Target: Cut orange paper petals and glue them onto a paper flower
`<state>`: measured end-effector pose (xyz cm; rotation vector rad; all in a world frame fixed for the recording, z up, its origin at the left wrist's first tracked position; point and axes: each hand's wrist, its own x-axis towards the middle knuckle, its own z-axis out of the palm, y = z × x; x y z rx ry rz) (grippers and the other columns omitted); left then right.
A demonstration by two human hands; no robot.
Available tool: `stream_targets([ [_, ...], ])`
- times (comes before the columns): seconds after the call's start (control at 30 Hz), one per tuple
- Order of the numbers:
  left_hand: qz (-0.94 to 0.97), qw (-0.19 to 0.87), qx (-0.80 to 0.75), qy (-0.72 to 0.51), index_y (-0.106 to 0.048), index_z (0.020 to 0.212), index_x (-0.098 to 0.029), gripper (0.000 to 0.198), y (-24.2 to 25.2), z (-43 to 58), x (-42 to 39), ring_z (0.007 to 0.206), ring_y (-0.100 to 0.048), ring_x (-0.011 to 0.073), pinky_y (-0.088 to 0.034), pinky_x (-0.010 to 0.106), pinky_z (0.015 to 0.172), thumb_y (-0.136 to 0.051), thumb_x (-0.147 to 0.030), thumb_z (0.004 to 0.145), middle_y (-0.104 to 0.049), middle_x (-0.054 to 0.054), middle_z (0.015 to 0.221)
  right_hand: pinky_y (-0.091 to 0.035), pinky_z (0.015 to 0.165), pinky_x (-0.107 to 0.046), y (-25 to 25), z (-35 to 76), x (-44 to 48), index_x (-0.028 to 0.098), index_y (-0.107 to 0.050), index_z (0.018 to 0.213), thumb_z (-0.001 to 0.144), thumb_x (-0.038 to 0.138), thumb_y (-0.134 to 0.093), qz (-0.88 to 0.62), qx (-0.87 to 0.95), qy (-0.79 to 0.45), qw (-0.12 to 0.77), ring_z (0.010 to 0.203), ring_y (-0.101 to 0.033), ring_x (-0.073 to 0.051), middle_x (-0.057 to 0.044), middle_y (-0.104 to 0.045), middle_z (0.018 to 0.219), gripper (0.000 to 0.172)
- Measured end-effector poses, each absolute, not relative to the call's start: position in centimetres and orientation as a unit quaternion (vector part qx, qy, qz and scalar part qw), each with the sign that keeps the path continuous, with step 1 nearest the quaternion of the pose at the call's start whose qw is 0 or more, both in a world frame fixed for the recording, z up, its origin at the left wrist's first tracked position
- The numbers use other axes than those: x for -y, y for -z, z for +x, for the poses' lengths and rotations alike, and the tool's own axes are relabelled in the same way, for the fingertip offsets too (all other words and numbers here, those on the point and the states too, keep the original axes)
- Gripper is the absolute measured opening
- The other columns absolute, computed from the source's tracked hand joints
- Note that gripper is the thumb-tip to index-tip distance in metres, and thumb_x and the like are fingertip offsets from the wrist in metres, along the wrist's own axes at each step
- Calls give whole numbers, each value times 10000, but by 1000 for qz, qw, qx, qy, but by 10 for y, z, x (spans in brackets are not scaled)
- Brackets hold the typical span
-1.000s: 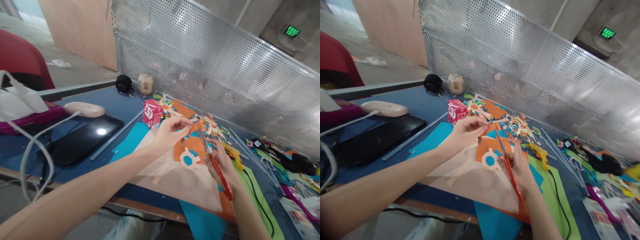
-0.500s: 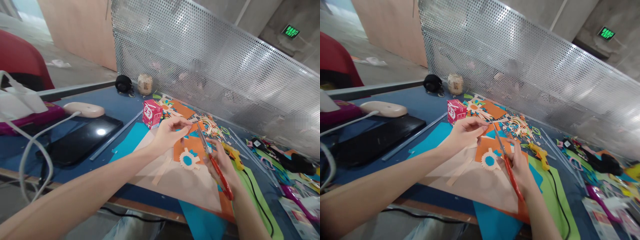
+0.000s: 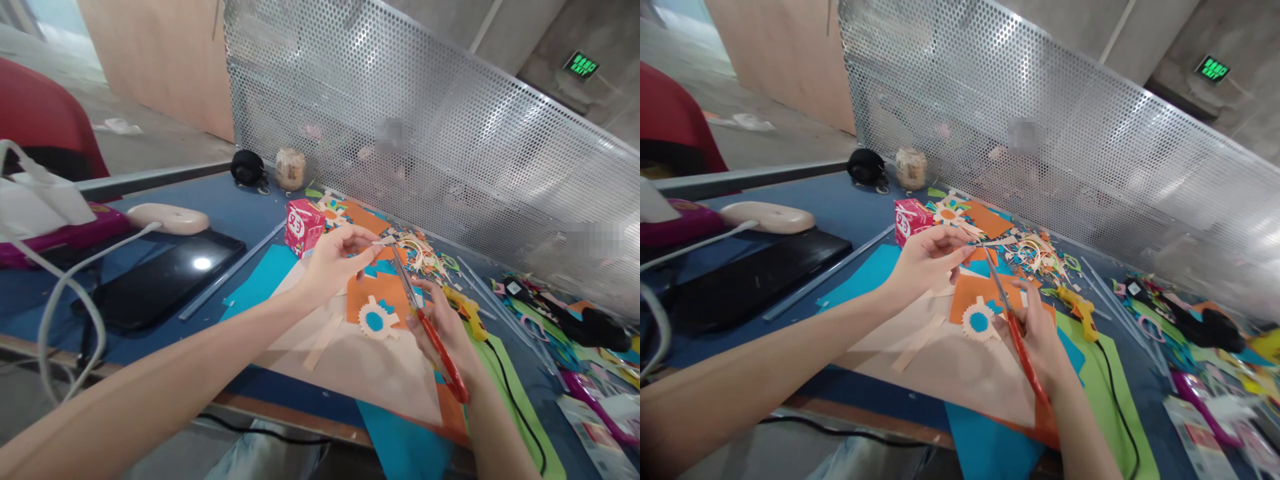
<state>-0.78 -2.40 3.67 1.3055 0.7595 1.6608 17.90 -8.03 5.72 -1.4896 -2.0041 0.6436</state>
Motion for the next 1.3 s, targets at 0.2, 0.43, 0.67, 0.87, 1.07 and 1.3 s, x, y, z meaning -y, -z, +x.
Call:
stream_targets([
  [0.2, 523, 425, -302, -674, -611, 806, -139, 185, -35, -9, 21, 424, -489, 27, -400, 156, 340, -688, -282, 716, -662, 44, 796, -222, 410, -220, -56, 180, 80, 203, -395, 1171, 781, 466, -491, -552, 748, -247, 272, 367, -327, -101, 122, -355, 433, 480],
  [0.43, 513, 417, -304, -686, -603, 813, -147, 187, -37, -9, 21, 448, -499, 42, -392, 179, 367, -700, -269, 708, -648, 35, 748, -206, 408, -214, -54, 181, 79, 211, -392, 1151, 777, 451, -508, -543, 749, -266, 273, 372, -313, -93, 119, -351, 438, 459],
  [0.67, 506, 420, -305, -688, -607, 846, -148, 243, -39, -11, 23, 479, -504, 57, -387, 194, 377, -722, -300, 696, -642, 34, 730, -204, 398, -210, -53, 183, 79, 206, -400, 1159, 780, 431, -517, -537, 749, -274, 276, 381, -287, -87, 120, -333, 447, 456],
  [0.87, 502, 423, -296, -694, -606, 820, -150, 197, -40, -11, 23, 483, -506, 61, -396, 188, 381, -710, -273, 707, -623, 17, 663, -222, 413, -219, -54, 183, 79, 206, -404, 1177, 785, 423, -520, -545, 749, -274, 259, 395, -305, -92, 114, -354, 452, 463],
  [1.07, 488, 449, -283, -693, -608, 813, -144, 222, -44, -9, 24, 481, -516, 55, -407, 184, 373, -724, -269, 671, -647, 29, 725, -206, 386, -210, -55, 182, 80, 207, -410, 1158, 791, 455, -514, -532, 749, -286, 272, 352, -293, -79, 127, -334, 433, 455],
  [1.3, 449, 545, -284, -648, -541, 799, -157, 302, -44, -3, 28, 510, -574, 78, -445, 192, 409, -755, -260, 613, -636, -2, 666, -202, 338, -215, -58, 179, 80, 205, -402, 1135, 768, 484, -538, -533, 734, -309, 286, 283, -310, -82, 129, -352, 426, 481],
])
